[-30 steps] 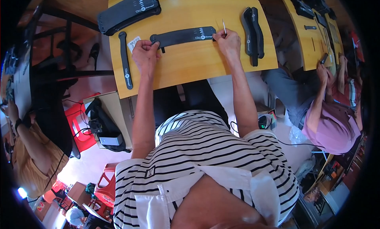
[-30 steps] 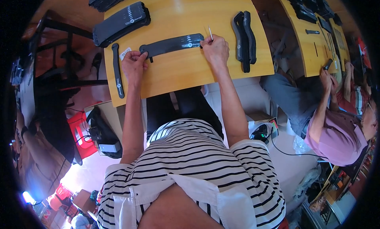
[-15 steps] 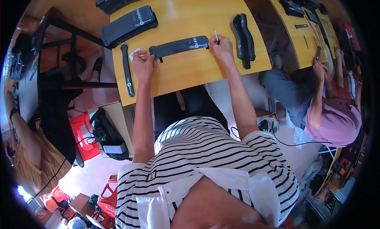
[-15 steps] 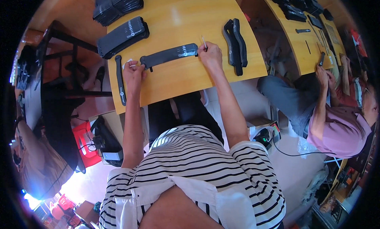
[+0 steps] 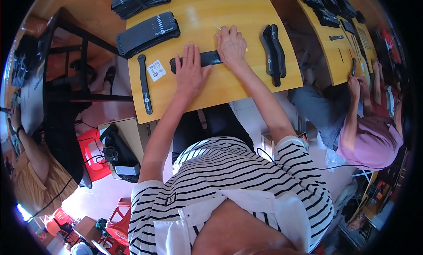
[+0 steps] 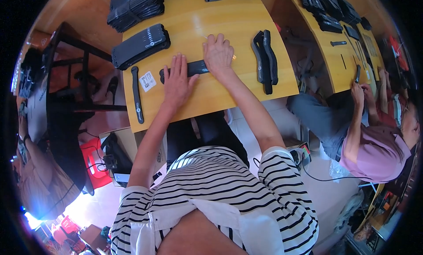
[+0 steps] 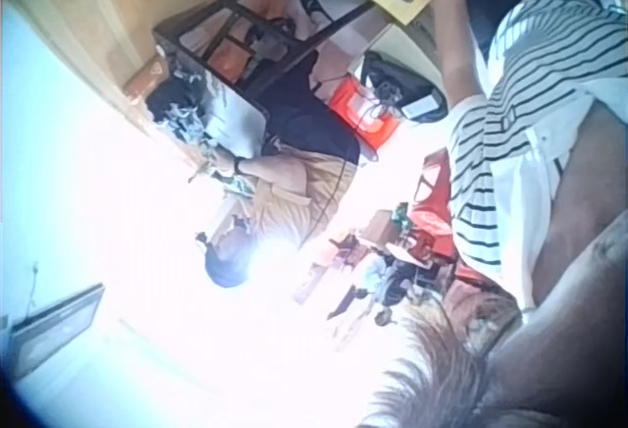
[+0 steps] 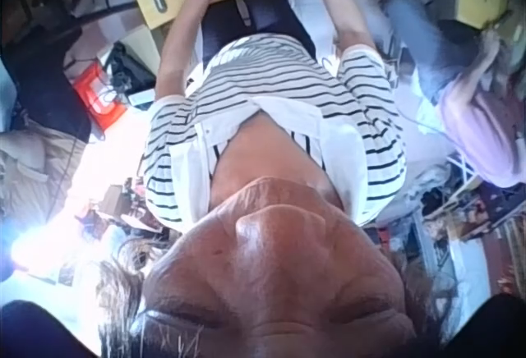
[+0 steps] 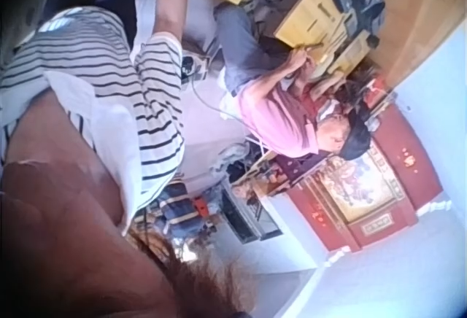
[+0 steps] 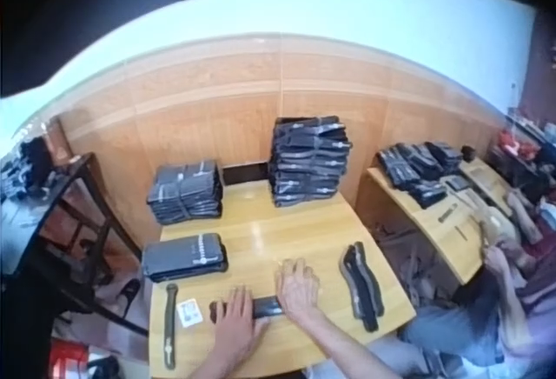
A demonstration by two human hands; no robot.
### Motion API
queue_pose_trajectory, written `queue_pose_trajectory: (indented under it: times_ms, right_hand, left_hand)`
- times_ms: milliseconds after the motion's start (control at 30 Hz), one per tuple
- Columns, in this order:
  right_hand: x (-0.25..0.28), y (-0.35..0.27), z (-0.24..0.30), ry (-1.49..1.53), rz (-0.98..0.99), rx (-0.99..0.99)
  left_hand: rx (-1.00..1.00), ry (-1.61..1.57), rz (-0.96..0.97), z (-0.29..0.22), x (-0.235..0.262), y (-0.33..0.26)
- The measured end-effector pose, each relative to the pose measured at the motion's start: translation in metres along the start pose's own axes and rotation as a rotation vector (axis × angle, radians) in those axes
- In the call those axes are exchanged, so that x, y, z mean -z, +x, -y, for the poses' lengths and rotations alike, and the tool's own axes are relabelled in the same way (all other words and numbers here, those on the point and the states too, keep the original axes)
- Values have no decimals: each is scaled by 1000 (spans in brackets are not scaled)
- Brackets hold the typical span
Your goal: Assembling black leather or synthetic straps by inserting small metal components using a pick tool.
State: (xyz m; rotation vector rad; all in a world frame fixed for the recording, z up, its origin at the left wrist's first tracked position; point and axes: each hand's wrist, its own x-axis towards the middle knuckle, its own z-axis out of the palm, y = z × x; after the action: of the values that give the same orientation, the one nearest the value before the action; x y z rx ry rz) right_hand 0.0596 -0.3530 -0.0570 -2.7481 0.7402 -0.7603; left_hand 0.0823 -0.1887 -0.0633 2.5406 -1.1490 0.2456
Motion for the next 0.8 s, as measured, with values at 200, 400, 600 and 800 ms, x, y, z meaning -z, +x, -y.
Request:
queue_pose_trajectory:
  times_ms: [200, 400, 600, 800]
  right_hand:
    - [-13, -7, 5, -149, -20, 132]
    - [-14, -6, 6, -152, 30, 142]
    - [-14, -8, 4, -153, 5, 118]
    - [-15, -8, -1, -135, -12, 102]
  left_hand:
    - [-20, -11, 77, -4, -3, -1]
    - [-13, -22, 86, 0, -1, -1]
    - [21, -23, 79, 15, 0, -9]
    - [191, 52, 95, 38, 19, -31]
